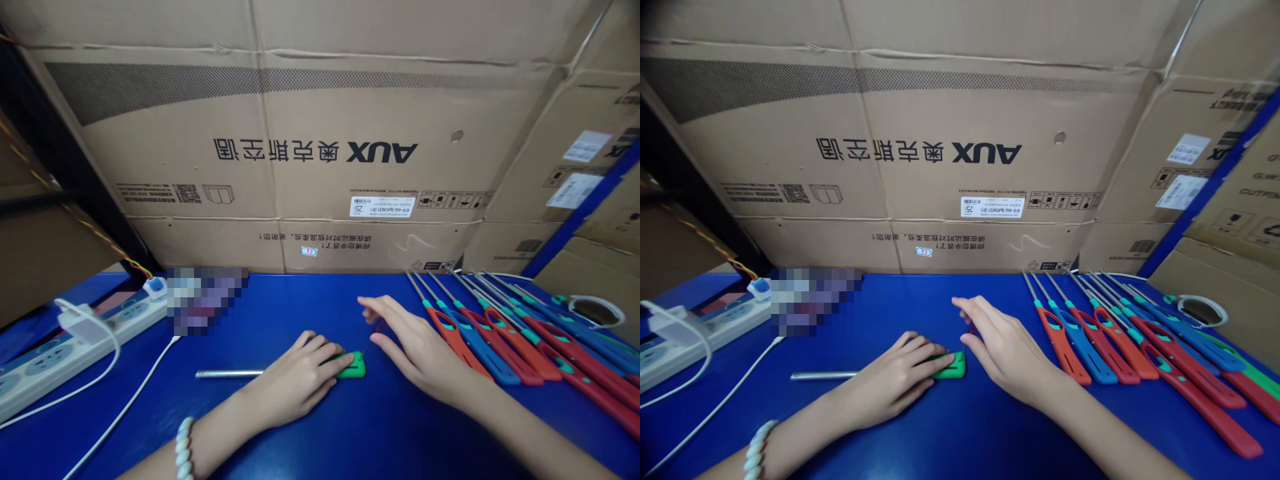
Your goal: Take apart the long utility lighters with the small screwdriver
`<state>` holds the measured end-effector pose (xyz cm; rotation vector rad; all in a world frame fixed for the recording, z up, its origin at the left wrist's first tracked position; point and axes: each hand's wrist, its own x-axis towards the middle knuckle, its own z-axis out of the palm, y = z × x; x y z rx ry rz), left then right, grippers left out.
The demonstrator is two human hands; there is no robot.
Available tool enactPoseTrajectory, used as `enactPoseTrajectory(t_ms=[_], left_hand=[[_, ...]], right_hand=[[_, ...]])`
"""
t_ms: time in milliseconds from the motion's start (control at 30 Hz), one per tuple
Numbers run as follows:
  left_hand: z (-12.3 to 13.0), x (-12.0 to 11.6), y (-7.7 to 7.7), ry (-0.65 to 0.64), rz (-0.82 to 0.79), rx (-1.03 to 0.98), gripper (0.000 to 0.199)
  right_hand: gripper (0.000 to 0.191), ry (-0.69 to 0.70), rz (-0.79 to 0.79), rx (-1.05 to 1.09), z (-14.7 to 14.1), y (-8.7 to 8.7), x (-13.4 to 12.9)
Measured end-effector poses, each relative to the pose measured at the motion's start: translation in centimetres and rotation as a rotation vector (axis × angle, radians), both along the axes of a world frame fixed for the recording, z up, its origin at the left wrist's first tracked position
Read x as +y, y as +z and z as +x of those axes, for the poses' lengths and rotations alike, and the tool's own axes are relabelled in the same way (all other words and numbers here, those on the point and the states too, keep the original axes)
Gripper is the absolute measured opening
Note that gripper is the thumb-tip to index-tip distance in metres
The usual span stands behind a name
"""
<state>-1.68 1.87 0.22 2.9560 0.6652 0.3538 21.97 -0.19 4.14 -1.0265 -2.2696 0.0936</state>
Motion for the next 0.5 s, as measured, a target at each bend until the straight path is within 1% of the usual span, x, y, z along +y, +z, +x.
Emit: enactPoseTrajectory(t_ms=[67, 133, 233, 300, 367, 433, 500], left_hand=[[-0.02, 0.03, -0.1, 0.001, 0.009, -0.024, 0.038], [-0.04, 0.06, -0.17, 0.002, 0.013, -0.036, 0.038], [-0.01, 0.07, -0.13, 0.004, 0.004, -0.016, 0.038], [0.03, 0.05, -0.03, 0.006, -0.005, 0.001, 0.039], [0.07, 0.02, 0.07, 0.009, -0.011, 0.008, 0.039], [0.09, -0.02, 0.11, 0.006, -0.014, 0.011, 0.038], [0.07, -0.06, 0.07, 0.005, -0.016, 0.015, 0.038]], right_hand=[[0.045, 0.058, -0.095, 0.026, 0.11, 0.17, -0.07], [0.043, 0.088, -0.134, 0.041, 0.16, 0.12, -0.18], [0.03, 0.049, -0.063, 0.018, 0.06, -0.27, -0.36], [0.027, 0.027, -0.006, -0.012, -0.05, -0.36, -0.45], [0.033, 0.045, -0.024, -0.037, -0.12, -0.11, -0.51], [0.043, 0.079, -0.084, -0.034, -0.12, 0.31, -0.52], [0.045, 0.098, -0.131, -0.011, -0.08, 0.58, -0.5]])
